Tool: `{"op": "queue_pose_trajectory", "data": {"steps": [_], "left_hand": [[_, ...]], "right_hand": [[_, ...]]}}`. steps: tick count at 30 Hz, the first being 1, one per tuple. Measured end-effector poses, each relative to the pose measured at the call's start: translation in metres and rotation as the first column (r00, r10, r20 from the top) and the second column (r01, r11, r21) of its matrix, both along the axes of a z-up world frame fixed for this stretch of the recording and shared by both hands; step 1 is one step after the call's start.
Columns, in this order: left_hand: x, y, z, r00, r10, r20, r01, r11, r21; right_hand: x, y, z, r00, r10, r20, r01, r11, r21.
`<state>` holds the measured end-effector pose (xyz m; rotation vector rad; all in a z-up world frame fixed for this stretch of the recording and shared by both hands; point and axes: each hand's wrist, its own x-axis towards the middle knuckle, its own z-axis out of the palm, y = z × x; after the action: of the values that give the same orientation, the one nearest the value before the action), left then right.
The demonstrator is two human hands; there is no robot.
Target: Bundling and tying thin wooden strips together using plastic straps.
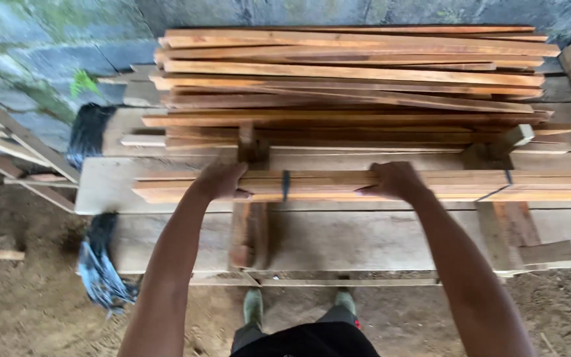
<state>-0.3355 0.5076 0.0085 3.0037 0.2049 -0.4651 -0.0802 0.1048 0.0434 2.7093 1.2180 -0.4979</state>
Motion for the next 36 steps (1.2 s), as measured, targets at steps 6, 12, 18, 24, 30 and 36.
{"op": "queue_pose_trajectory", "data": {"steps": [6, 12, 18, 24, 30, 36], "left_hand": [[-0.063, 0.088, 0.003, 0.999, 0.05, -0.019, -0.05, 0.998, 0.03], [-0.085, 0.115, 0.019, 0.998, 0.039, -0.042, -0.037, 0.998, 0.045], [-0.084, 0.121, -0.002, 1.0, 0.017, -0.008, -0.017, 1.0, -0.014], [-0.079, 0.128, -0.05, 0.986, -0.023, 0.165, 0.021, 1.0, 0.015], [-0.095, 0.099, -0.009, 0.925, 0.003, 0.379, -0.01, 1.0, 0.015], [-0.067, 0.127, -0.063, 0.951, -0.043, 0.306, -0.003, 0.989, 0.15]], "right_hand": [[-0.083, 0.136, -0.021, 0.989, 0.137, 0.065, -0.138, 0.99, 0.02], [-0.125, 0.205, -0.037, 0.988, 0.145, 0.045, -0.149, 0.984, 0.097], [-0.136, 0.204, -0.017, 0.995, 0.083, 0.059, -0.084, 0.996, 0.03], [-0.143, 0.205, -0.01, 0.996, 0.075, 0.055, -0.076, 0.997, 0.008], [-0.15, 0.204, -0.005, 0.997, 0.039, 0.06, -0.039, 0.999, 0.011], [-0.124, 0.202, -0.023, 0.993, 0.102, 0.054, -0.103, 0.995, 0.013]]}}
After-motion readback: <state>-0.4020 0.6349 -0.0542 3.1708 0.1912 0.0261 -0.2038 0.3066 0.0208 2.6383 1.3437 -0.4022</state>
